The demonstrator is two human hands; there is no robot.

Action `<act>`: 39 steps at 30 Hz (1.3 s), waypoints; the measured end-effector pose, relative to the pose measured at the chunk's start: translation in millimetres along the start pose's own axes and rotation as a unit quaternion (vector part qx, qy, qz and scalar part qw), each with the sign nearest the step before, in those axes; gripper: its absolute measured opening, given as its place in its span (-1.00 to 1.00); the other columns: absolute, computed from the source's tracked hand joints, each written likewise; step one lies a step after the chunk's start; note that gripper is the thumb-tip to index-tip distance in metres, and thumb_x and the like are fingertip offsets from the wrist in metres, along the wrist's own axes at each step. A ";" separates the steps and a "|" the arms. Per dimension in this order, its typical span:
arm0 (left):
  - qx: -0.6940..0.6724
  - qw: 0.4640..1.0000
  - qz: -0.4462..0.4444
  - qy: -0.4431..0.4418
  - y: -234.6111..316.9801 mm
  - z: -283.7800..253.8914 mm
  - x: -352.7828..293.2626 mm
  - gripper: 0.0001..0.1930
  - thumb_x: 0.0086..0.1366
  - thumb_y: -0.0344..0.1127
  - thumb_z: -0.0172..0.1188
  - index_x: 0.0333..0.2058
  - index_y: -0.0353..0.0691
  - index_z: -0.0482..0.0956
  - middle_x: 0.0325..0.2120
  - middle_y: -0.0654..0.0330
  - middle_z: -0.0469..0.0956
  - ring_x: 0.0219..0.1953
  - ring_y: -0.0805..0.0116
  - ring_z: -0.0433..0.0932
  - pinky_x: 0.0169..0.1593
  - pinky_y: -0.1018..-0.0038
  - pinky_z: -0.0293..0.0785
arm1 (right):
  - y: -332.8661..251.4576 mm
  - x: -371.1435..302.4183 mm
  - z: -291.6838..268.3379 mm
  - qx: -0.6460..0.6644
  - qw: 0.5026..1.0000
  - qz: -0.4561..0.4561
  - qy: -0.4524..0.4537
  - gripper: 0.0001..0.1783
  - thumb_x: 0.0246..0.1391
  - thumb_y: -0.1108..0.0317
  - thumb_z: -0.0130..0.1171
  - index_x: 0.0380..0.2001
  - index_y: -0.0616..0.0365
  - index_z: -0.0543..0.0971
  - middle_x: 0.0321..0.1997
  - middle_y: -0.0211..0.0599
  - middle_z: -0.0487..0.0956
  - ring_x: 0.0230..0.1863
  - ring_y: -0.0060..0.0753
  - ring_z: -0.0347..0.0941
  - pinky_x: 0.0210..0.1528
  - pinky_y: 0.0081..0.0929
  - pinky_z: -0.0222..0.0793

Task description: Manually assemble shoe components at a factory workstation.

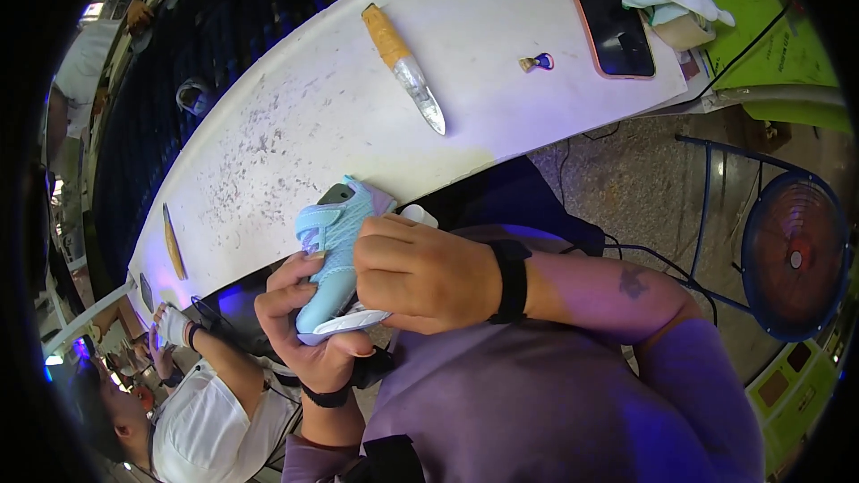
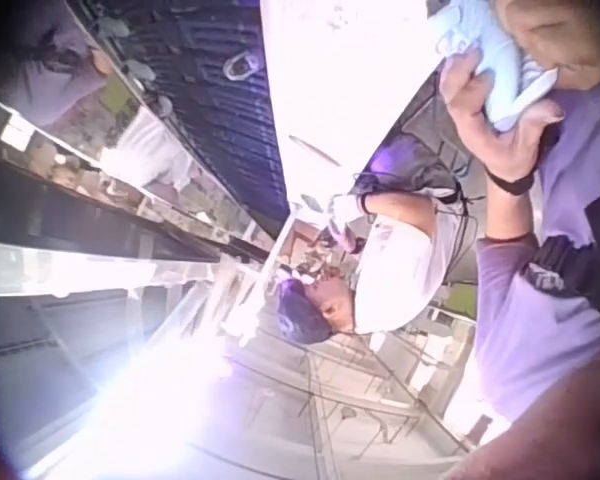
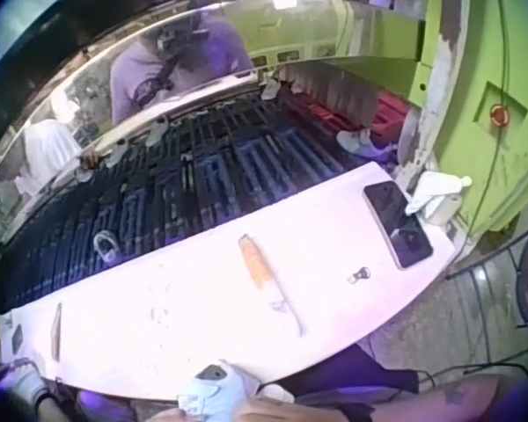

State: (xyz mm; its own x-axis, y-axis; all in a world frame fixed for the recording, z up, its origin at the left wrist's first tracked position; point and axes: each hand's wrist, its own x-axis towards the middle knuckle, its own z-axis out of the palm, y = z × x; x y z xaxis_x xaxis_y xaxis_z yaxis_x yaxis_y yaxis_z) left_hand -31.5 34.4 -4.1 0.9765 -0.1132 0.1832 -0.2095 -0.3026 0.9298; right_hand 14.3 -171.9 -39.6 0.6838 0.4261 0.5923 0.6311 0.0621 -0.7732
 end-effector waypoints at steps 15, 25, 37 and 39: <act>0.100 0.980 -0.138 -0.100 -18.9 -47.2 7.3 -0.47 -0.01 -0.18 0.51 -0.36 -0.19 0.25 -0.16 -0.01 0.56 -0.21 0.36 0.47 -0.09 0.45 0.45 | 11.9 37.1 35.2 -0.171 0.977 0.092 -0.088 -0.53 -0.35 0.18 0.57 -0.51 0.04 0.42 -0.47 -0.39 0.40 -0.42 -0.19 0.38 -0.35 -0.26 0.28; -0.299 0.947 -0.096 0.072 0.0 -2.1 57.1 -0.22 -0.07 -0.27 0.56 0.05 -0.29 0.25 0.10 -0.04 0.36 -0.02 0.22 0.51 0.05 0.33 0.48 | 6.9 81.9 -30.8 0.347 0.899 0.239 0.118 -0.55 0.26 0.05 0.28 -0.04 0.25 0.60 0.00 -0.35 0.58 0.06 -0.56 0.45 0.13 -0.54 0.37; 0.132 0.991 0.015 -0.008 -4.1 -27.8 86.5 -0.51 -0.13 -0.23 0.59 -0.21 -0.25 0.61 -0.40 0.07 0.65 -0.33 0.30 0.69 -0.20 0.42 0.57 | 13.1 119.1 -18.3 0.071 0.979 0.129 -0.142 -0.50 -0.19 0.35 0.39 -0.07 0.14 0.59 0.06 -0.06 0.52 0.15 -0.07 0.45 0.24 -0.28 0.32; 0.117 0.993 -0.028 -0.021 -22.8 -37.2 73.0 -0.45 -0.11 -0.23 0.62 -0.15 -0.29 0.60 -0.34 0.12 0.68 -0.26 0.46 0.64 -0.14 0.47 0.56 | 25.0 120.4 -13.6 0.098 0.973 0.147 -0.150 -0.63 -0.17 0.39 0.35 -0.20 0.15 0.57 0.06 -0.10 0.53 0.14 -0.14 0.46 0.25 -0.27 0.32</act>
State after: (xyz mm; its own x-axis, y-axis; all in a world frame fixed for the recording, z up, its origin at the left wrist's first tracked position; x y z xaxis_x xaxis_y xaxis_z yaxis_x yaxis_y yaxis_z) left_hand 46.4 68.3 0.0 0.9851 -0.1272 0.1156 -0.1655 -0.5207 0.8375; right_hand 117.4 -131.3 15.4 0.6682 0.6932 0.2702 0.3230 0.0569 -0.9447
